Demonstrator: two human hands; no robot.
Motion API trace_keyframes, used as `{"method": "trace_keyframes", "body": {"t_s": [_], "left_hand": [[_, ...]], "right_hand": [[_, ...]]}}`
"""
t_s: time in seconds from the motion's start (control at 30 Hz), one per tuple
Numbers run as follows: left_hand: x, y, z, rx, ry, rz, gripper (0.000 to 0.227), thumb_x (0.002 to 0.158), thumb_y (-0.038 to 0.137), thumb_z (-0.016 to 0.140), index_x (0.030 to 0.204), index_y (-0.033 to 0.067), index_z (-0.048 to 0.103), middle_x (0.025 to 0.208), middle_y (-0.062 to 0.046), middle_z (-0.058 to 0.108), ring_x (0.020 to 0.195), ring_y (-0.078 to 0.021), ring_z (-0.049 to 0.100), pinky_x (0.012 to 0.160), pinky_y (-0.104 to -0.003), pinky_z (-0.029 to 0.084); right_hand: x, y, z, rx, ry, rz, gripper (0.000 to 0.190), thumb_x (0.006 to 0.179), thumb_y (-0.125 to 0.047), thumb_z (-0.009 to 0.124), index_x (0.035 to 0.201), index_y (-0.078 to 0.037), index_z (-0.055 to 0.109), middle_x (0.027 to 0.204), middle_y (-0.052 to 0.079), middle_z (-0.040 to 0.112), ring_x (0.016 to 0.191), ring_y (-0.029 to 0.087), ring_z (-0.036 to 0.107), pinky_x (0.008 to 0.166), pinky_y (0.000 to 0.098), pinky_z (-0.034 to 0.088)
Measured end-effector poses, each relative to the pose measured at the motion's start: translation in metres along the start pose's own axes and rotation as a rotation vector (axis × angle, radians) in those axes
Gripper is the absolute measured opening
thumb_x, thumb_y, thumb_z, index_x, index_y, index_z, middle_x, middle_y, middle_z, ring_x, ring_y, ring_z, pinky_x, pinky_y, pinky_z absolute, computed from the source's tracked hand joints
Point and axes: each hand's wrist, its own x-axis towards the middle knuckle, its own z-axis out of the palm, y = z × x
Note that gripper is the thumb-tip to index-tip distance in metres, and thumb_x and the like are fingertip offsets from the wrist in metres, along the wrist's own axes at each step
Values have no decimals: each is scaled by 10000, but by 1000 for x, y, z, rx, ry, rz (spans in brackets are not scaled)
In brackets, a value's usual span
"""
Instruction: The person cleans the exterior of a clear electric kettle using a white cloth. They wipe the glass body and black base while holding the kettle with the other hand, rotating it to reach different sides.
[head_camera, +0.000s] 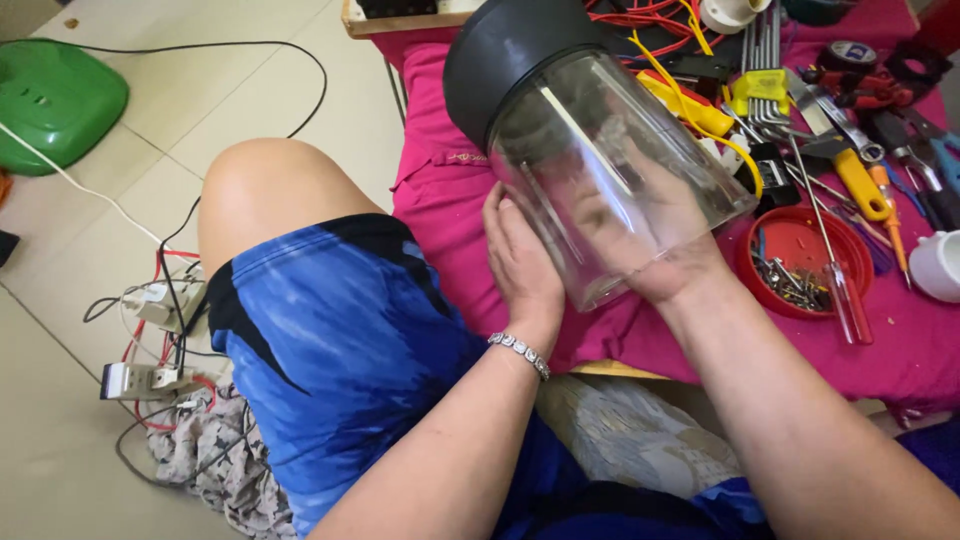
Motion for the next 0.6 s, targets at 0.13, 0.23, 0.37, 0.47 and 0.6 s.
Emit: {"method": "trace_keyframes", "body": {"t_s": [0.13,0.23,0.37,0.47,0.6], "left_hand": [[-2,6,-1,-55,7,-2,504,1046,344,313,1414,64,514,1421,-246,564,1342,-423,519,1167,-477,356],[1,3,-2,41,4,1,556,1000,378,268,1397,65,499,1387,-154,621,1202,-352,624,1022,-399,446],[-1,7,-3,3,-9,-50,560,991,384,284,1400,71,504,1389,-144,626,1219,-344,617,1033,-388,445],[-3,10,-4,-6,-21,-61,566,984,387,278,1400,76,503,1389,-140,627,1215,-344,621,1028,-390,445],[0,2,0,-2,-8,-19,555,988,380,277,1390,76,510,1389,-123,624,1207,-329,621,1017,-370,444]], "right_hand": [[23,1,16,8,231,-116,177,889,-71,777,947,21,637,894,131,653,825,237,639,697,284,532],[57,-4,1,-37,-82,-67,169,1023,-87,635,1155,15,656,1011,138,654,828,187,605,730,274,541],[42,3,20,-49,11,-84,148,987,-55,643,1103,33,620,966,145,640,823,184,617,704,253,537],[10,0,8,-42,-28,-46,183,1049,-90,586,1205,-37,666,1049,108,696,848,166,637,726,266,535],[-33,3,-1,-103,56,-99,248,972,-77,675,1218,-103,662,1101,67,634,829,139,519,695,244,477]]}}
